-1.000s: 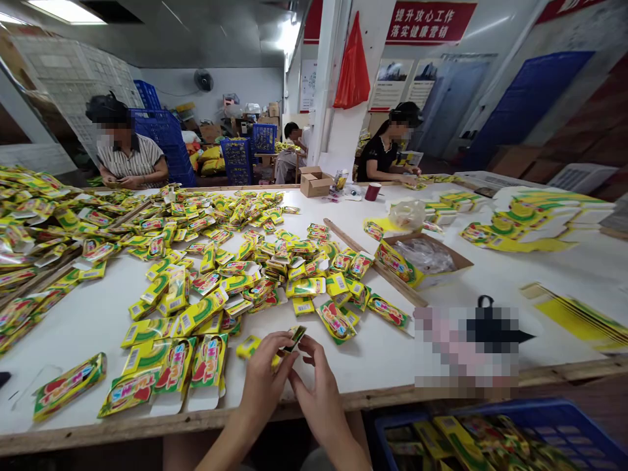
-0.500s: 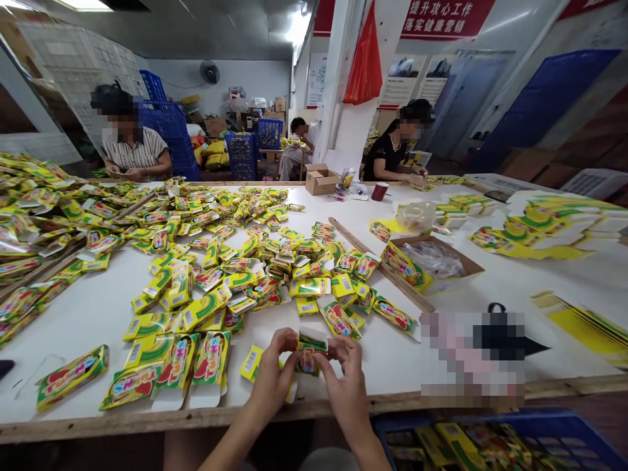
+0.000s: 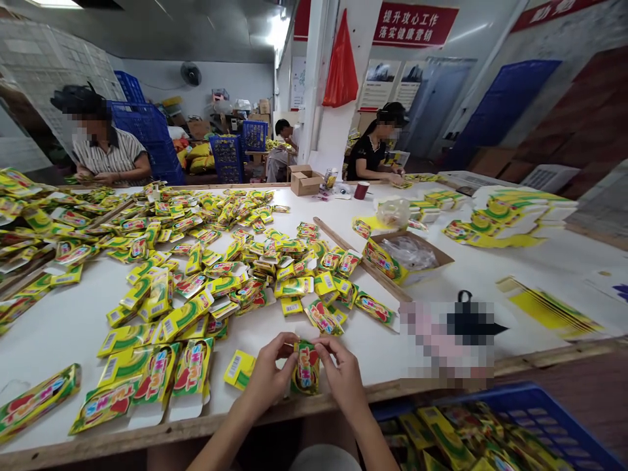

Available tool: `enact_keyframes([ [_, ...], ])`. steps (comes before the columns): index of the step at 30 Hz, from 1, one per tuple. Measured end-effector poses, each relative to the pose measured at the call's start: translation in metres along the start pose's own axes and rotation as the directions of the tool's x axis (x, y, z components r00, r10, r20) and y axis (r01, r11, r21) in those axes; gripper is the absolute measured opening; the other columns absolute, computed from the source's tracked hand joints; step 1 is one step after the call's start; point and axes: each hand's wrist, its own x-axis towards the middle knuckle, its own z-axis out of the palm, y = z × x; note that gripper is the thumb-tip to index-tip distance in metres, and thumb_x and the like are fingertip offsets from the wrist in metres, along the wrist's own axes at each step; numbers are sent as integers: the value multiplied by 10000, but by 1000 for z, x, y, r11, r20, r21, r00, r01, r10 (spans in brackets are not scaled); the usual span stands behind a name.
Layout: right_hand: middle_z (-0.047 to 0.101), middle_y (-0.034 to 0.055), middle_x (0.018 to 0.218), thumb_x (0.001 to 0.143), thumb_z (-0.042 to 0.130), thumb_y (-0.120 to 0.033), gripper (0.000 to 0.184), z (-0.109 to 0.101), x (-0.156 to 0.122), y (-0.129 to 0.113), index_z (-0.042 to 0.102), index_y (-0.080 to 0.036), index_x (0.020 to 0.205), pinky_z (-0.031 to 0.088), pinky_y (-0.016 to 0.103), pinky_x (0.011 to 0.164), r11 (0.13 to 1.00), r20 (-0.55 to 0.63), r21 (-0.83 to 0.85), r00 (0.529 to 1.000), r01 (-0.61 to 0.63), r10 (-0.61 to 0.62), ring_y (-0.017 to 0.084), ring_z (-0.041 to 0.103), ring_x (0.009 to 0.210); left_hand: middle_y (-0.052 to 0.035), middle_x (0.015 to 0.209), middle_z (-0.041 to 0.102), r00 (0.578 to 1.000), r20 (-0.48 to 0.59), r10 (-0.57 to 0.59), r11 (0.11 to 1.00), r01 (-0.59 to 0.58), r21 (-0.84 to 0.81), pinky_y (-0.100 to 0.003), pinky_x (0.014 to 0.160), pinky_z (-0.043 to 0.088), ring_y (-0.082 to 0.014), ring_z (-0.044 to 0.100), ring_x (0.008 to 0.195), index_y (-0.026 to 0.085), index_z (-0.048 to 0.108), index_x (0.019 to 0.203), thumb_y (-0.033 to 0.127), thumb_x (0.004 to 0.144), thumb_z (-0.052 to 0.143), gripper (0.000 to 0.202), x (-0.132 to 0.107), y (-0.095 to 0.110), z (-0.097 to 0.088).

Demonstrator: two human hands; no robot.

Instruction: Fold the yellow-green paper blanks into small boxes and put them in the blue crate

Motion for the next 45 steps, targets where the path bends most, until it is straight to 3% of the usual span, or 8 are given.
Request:
enact_keyframes([
  [4,690,57,791,890,561,-423,288,9,8,-5,663,-191,752,507,293,728,999,54,31,998,25,-27,217,643,778,-67,939,686,994,-54,91,993,-87,85,-322,866,510,-225,645,993,184,641,807,220,862,581,89,6,2,-5],
  [6,685,55,788,896,551,-408,265,13,9,-3,652,-188,786,513,290,708,999,43,50,999,17,-19,210,642,758,-65,969,695,994,-63,88,994,-84,68,-324,865,516,-218,656,997,195,641,900,218,873,571,78,6,0,-4],
  [9,708,70,897,908,535,-354,216,16,5,0,638,-188,1000,531,305,765,991,-18,131,1000,16,-13,212,668,834,-68,1048,699,991,-92,96,994,-91,62,-335,881,524,-203,673,992,213,600,1079,215,901,531,190,0,-3,1],
  [13,712,77,974,904,545,-296,174,13,-2,-2,686,-210,959,519,339,851,989,46,129,996,75,-82,226,658,948,-76,1053,718,988,-87,130,983,-117,141,-346,917,509,-216,668,1019,202,658,956,231,901,541,132,-7,-1,5],
  [19,696,65,947,904,563,-292,141,11,-3,-11,676,-207,900,507,320,839,991,66,104,994,81,-88,214,642,938,-82,974,739,989,-149,20,999,-16,31,-329,856,538,-215,692,936,179,683,948,269,880,583,151,-8,6,8],
  [26,693,55,820,849,622,-373,200,14,2,-14,669,-180,873,508,291,707,993,36,116,999,-34,30,201,633,754,-72,868,754,974,-202,-107,990,86,-111,-301,759,555,-212,701,809,158,711,936,308,820,649,200,-4,11,10],
  [36,696,56,818,865,611,-422,254,8,1,-9,683,-179,860,505,304,740,980,118,182,991,-84,63,210,638,782,-79,908,755,975,-186,-125,983,96,-157,-308,799,536,-224,689,869,157,714,919,352,833,633,228,-8,7,11],
  [45,675,50,789,827,650,-477,299,10,-2,-8,665,-181,864,517,296,698,965,111,233,989,-118,94,206,628,750,-38,755,713,961,-250,-117,993,105,-63,-251,646,506,-171,643,689,149,690,830,330,813,629,191,-4,14,15],
])
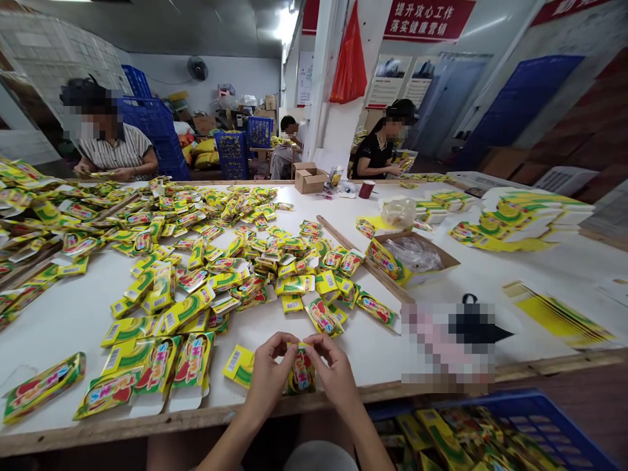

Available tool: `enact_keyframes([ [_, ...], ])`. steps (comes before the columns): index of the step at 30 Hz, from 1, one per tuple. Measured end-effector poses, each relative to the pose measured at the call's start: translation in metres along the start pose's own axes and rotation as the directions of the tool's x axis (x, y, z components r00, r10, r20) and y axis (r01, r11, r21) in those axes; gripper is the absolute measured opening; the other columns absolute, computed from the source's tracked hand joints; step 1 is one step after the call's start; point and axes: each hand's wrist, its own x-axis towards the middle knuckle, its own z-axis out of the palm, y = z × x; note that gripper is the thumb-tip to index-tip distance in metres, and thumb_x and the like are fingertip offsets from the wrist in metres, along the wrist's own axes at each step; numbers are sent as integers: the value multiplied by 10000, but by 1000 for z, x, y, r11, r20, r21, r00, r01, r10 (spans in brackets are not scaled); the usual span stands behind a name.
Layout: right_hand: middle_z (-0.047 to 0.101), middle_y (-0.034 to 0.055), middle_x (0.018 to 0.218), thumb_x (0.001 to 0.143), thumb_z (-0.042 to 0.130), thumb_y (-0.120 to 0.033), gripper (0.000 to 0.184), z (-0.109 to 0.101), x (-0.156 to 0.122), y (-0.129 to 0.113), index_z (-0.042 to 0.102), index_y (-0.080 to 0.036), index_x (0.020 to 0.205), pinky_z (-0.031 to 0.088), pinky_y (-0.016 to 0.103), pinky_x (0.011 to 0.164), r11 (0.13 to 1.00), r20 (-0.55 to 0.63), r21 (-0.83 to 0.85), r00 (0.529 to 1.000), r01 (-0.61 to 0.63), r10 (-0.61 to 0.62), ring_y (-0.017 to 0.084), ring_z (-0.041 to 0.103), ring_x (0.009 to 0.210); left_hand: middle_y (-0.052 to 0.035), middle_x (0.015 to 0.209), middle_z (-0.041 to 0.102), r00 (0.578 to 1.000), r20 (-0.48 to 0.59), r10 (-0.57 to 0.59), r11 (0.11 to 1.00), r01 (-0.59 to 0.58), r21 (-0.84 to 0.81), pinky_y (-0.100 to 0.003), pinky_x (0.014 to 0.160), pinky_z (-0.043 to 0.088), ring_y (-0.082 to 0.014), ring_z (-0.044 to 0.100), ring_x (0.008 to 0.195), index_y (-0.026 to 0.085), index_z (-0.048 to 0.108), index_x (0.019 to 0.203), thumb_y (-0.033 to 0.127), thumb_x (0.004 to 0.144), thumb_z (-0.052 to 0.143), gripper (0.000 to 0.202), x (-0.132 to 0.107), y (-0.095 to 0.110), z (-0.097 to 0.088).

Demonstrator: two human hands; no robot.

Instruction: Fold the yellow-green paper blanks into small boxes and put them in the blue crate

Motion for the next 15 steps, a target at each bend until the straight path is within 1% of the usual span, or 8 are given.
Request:
enact_keyframes([
  [2,670,45,796,832,648,-472,293,1,0,0,660,-182,867,513,288,702,1000,-5,6,1000,-3,3,200,625,754,-35,747,706,1000,-4,-3,1000,3,-2,-250,641,503,-167,635,681,148,687,835,325,820,623,189,0,0,0],
  [5,671,40,796,839,644,-472,288,0,-2,0,661,-185,857,513,280,700,1000,3,24,1000,-2,2,197,627,757,-57,809,718,998,64,3,999,0,-39,-275,700,522,-184,651,748,150,693,861,331,844,615,198,-1,-3,-4],
  [7,676,39,789,846,641,-466,282,-1,-4,1,667,-185,844,516,279,698,1000,17,31,1000,2,-3,198,634,759,-74,871,720,992,118,37,998,-30,-63,-298,763,528,-201,661,826,154,705,862,330,857,610,200,-2,-6,-9],
  [9,686,44,807,851,643,-450,264,-2,-6,3,676,-187,843,521,287,725,999,20,32,1000,13,-14,204,647,787,-81,913,715,986,143,83,995,-74,-67,-310,805,526,-216,662,894,160,719,861,324,853,624,190,-4,-9,-12],
  [10,691,48,826,850,648,-438,251,-3,-8,4,680,-189,850,523,293,745,999,18,33,1000,21,-21,208,653,810,-79,917,714,985,148,92,994,-84,-63,-309,803,528,-217,662,900,164,722,867,320,844,637,179,-5,-11,-13],
  [12,694,52,855,842,661,-414,223,-3,-10,6,683,-194,871,529,302,766,999,11,38,999,35,-36,215,660,835,-69,902,720,987,140,80,996,-73,-52,-298,765,537,-208,669,855,171,718,898,313,826,657,170,-9,-13,-11],
  [15,688,44,836,840,665,-379,185,0,-13,6,678,-199,875,534,296,744,998,3,27,999,50,-50,207,662,807,-56,858,734,997,71,40,998,-37,-41,-288,721,538,-193,672,769,171,710,906,310,818,663,171,-15,-14,-4],
])
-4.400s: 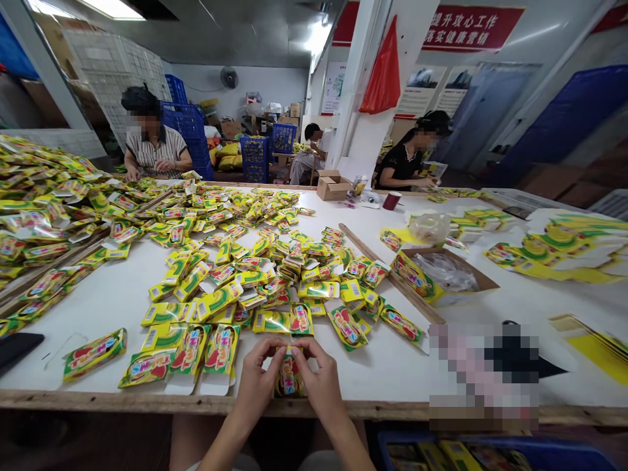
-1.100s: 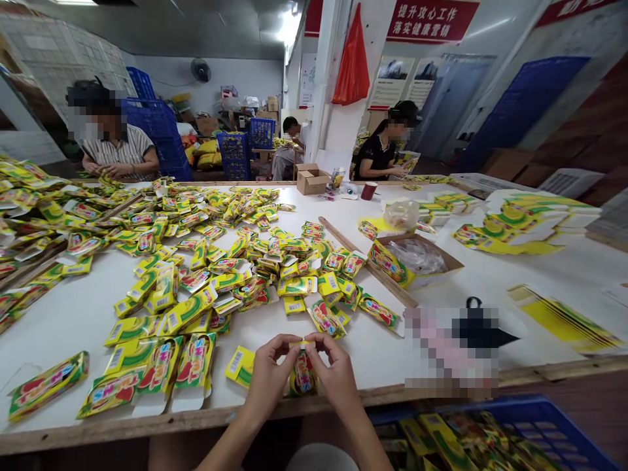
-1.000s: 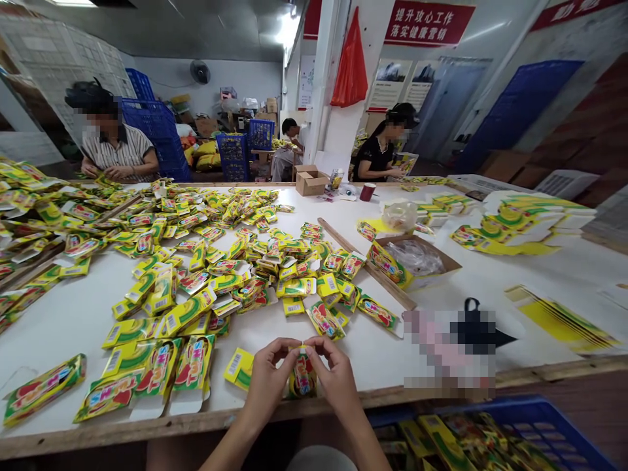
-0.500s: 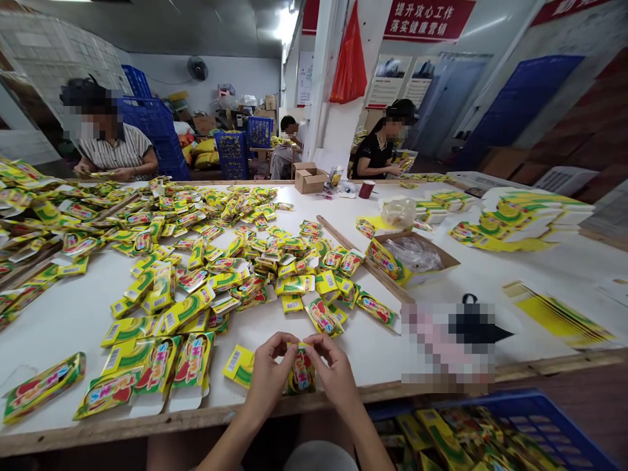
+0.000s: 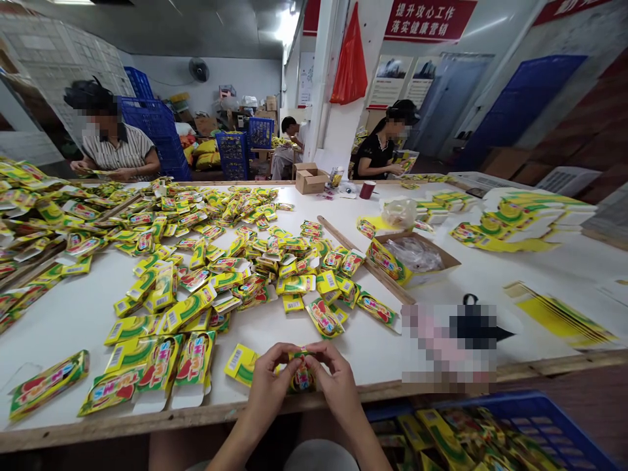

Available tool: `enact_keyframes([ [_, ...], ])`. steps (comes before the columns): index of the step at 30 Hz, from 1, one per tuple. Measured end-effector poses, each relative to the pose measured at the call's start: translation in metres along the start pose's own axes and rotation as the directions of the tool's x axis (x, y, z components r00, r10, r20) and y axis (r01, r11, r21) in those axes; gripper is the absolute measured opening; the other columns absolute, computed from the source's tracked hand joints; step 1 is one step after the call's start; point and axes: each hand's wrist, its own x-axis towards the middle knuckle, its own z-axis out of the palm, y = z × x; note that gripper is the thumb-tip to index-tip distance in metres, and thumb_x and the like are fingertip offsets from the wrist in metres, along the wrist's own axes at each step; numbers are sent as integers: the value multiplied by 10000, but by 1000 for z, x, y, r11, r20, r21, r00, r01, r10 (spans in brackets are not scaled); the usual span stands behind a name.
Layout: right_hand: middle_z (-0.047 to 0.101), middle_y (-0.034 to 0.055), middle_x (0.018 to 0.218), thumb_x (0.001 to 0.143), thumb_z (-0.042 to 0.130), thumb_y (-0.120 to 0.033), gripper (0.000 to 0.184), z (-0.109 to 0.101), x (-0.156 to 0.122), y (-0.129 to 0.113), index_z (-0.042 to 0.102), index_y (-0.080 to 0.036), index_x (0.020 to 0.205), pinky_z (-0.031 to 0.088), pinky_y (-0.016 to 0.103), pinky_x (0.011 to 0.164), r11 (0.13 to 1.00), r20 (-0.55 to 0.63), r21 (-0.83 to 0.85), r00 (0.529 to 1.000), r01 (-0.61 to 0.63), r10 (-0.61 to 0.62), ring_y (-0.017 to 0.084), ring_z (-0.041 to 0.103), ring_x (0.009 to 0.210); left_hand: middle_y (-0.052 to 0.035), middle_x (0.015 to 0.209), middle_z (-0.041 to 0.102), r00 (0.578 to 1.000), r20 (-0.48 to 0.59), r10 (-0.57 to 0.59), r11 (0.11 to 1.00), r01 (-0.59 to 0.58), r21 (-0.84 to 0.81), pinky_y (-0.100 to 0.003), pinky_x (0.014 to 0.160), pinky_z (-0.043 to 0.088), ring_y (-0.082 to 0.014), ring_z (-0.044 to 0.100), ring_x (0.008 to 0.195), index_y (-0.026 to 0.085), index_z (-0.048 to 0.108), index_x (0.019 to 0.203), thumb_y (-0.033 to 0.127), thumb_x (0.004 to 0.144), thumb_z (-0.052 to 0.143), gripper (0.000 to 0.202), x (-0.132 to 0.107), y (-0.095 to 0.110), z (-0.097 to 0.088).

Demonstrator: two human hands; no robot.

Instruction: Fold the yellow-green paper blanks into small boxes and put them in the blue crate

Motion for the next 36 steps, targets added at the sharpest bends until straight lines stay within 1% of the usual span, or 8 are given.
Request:
enact_keyframes([
  [11,661,70,1171,866,607,-299,340,1,-7,3,586,-240,1200,545,321,849,997,43,-71,999,-27,30,215,669,978,-50,932,749,999,30,-21,999,22,-35,-297,758,546,-208,693,841,196,702,1021,306,806,670,243,1,-5,-1],
  [17,699,74,1099,884,564,-323,249,6,-9,-7,655,-228,1095,545,322,848,991,40,-130,999,17,-12,235,672,977,-76,940,751,996,76,39,999,-41,26,-328,804,546,-231,689,897,195,726,946,297,856,611,178,4,5,-5],
  [19,716,74,1050,889,538,-367,247,-19,-17,-16,673,-239,1052,556,318,802,974,-38,-223,998,31,-40,245,681,939,-88,1066,721,986,142,82,985,-102,140,-355,870,527,-239,665,984,224,685,1102,274,857,606,261,5,13,-22],
  [22,721,73,1042,867,514,-449,309,-105,-37,-26,674,-281,1071,562,339,720,862,-173,-506,983,-40,-56,261,696,853,-88,1321,598,971,235,51,919,-138,370,-437,1034,423,-271,551,1203,304,510,1350,198,794,658,585,3,19,-64],
  [25,739,113,903,751,536,-548,340,-200,-60,-24,741,-295,848,529,471,735,574,-199,-810,976,-117,-82,346,687,820,-69,1365,566,934,355,-37,814,-178,553,-517,1102,317,-322,455,1300,349,565,1296,148,683,730,665,2,12,-100],
  [27,737,125,838,713,544,-578,359,-225,-68,-22,744,-294,803,521,503,718,487,-220,-860,972,-153,-82,359,684,766,-75,1253,640,923,382,-52,765,-209,609,-514,1075,341,-330,528,1213,330,650,1183,145,650,751,573,4,4,-108],
  [29,743,108,888,740,550,-561,346,-204,-66,-22,741,-293,848,536,463,750,572,-189,-810,981,-131,-42,336,692,818,-77,1132,686,928,373,-23,745,-232,625,-464,1002,413,-309,596,1086,297,681,1103,183,677,745,445,8,-3,-105],
  [36,726,60,921,833,552,-310,185,-6,-21,-17,716,-255,897,529,340,773,927,106,-374,992,-17,61,256,673,880,-95,1158,657,944,331,7,807,-201,556,-394,926,465,-260,607,1051,256,547,1229,303,840,632,401,2,-8,-79],
])
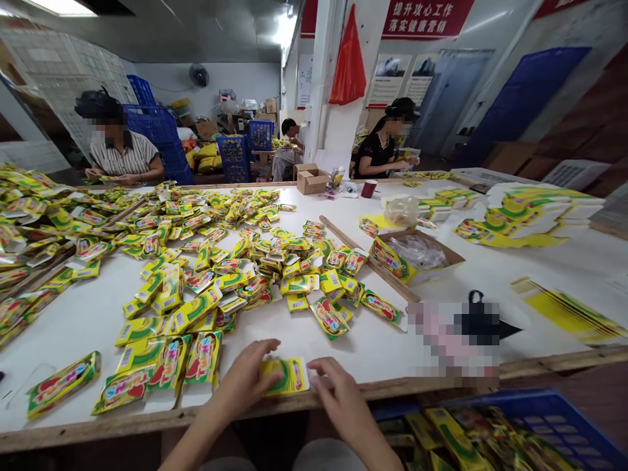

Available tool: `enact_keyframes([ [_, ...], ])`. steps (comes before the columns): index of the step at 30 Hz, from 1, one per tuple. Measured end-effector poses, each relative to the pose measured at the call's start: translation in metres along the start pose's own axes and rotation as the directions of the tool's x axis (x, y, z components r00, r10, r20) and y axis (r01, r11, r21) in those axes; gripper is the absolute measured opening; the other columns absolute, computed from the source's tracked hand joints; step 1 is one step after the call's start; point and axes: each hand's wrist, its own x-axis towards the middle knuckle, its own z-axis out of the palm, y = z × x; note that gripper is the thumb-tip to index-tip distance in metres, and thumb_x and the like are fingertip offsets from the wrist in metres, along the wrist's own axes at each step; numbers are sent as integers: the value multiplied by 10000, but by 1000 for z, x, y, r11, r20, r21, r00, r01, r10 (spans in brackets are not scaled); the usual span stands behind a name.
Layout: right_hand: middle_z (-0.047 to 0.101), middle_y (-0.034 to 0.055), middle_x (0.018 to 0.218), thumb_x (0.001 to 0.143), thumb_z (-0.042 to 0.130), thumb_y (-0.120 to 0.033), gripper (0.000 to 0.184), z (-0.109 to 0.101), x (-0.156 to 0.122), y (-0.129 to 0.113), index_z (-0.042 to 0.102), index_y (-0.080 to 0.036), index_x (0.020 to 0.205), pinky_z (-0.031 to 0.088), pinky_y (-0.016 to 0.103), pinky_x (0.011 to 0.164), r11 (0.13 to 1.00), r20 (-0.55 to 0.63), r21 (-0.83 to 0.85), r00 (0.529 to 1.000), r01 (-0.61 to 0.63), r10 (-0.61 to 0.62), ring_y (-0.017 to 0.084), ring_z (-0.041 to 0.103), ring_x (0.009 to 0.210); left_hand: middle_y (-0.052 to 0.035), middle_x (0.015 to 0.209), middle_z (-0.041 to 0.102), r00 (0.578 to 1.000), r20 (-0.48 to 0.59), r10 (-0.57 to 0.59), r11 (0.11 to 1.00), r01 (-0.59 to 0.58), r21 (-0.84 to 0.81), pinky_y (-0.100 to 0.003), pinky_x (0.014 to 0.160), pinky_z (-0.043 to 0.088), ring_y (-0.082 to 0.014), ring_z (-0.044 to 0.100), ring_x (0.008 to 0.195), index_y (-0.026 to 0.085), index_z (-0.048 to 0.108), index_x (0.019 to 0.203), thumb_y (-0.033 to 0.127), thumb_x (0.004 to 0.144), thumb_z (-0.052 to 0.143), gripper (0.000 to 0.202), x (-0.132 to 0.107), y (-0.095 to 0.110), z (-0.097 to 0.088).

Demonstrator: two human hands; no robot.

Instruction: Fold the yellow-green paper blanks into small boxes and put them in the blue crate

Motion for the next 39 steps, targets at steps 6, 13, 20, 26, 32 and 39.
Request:
enact_keyframes([
  [6,724,59,952,832,556,-225,197,25,6,8,692,-257,971,506,368,813,997,45,59,998,-46,44,258,667,887,-98,1212,625,999,47,-24,999,25,-20,-423,962,436,-305,560,1117,273,550,1250,294,693,797,610,-12,0,6],
  [13,677,45,1140,847,556,-179,408,47,5,-18,566,-275,1243,471,362,937,961,151,255,986,-111,74,224,619,1078,-95,1167,647,998,21,-54,991,56,-124,-417,925,456,-296,577,1072,253,582,1197,256,709,763,521,-9,7,11],
  [20,576,76,1294,928,510,-269,333,47,22,-33,517,-254,1261,390,382,1051,937,-26,340,997,79,-75,213,528,1211,-85,1133,673,956,-253,-149,893,20,-450,-352,929,482,-253,619,1072,219,634,1133,336,868,595,293,-8,17,-1],
  [26,665,45,1009,899,550,-242,150,56,22,-22,513,-229,1044,515,292,828,934,-35,349,997,77,-69,183,644,933,-42,926,692,925,-282,-255,732,-6,-681,-296,757,526,-198,662,829,210,578,1166,409,835,646,392,5,27,17],
  [32,679,60,1002,902,553,-255,171,56,24,-9,590,-207,1061,513,283,812,953,-98,288,993,95,-69,195,654,918,-31,882,680,893,-376,-247,832,-3,-554,-296,749,528,-193,662,804,206,594,1066,327,827,658,275,-2,16,27],
  [39,719,71,933,910,546,-278,206,43,46,-17,739,-215,877,501,328,840,966,34,207,985,157,-167,232,660,945,-92,983,705,944,-282,-169,888,22,-459,-375,871,523,-267,653,1005,193,686,933,312,869,595,163,-3,7,11],
])
